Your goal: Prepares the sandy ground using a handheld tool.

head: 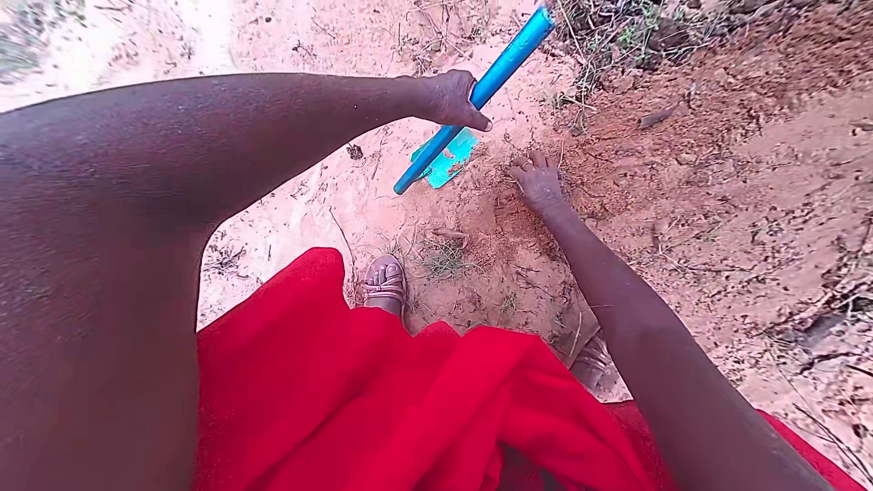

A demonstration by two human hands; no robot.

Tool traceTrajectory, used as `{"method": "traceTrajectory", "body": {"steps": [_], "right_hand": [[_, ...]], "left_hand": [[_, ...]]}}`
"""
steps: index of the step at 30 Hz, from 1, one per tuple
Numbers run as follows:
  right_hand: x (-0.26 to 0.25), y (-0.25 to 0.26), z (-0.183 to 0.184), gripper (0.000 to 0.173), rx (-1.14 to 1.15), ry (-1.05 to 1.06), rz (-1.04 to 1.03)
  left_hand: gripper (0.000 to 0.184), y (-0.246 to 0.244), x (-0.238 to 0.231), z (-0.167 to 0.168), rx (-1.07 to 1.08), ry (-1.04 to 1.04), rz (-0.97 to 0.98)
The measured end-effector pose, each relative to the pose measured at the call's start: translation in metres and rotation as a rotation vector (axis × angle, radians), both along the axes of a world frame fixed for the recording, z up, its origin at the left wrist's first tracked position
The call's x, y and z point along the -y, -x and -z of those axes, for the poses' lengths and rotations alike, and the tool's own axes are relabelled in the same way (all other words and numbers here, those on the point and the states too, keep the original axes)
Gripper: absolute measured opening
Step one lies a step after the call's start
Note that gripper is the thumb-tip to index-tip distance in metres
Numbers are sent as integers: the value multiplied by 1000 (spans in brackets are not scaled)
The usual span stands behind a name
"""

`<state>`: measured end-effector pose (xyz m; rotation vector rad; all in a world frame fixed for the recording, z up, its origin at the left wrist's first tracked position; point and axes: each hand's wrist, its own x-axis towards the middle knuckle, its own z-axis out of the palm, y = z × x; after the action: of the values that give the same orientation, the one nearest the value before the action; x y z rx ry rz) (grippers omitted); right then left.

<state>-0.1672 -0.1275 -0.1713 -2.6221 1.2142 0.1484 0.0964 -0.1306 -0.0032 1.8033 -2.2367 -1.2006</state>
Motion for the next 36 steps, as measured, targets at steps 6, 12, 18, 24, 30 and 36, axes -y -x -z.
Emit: {"method": "traceTrajectory", "body": {"steps": [6, 12, 18, 24, 30, 36], "right_hand": [[2, -21, -8, 37, 139, -269, 590], [1, -23, 8, 37, 598, -321, 340], [-31, -67, -74, 33, 424, -379, 604], [-16, -27, 14, 37, 1192, -514, 676], [-35, -18, 18, 30, 1339, -603, 1223], [-127, -31, -34, 34, 40, -395, 427]], "left_hand": [[18, -1, 5, 12, -194, -11, 9], [13, 1, 6, 11, -245, -39, 11], [13, 0, 3, 9, -264, -90, -29], [21, 9, -5, 0, -252, -194, -201], [37, 17, -10, -33, -167, -43, -184], [46, 27, -17, -43, -5, -66, -70]]}}
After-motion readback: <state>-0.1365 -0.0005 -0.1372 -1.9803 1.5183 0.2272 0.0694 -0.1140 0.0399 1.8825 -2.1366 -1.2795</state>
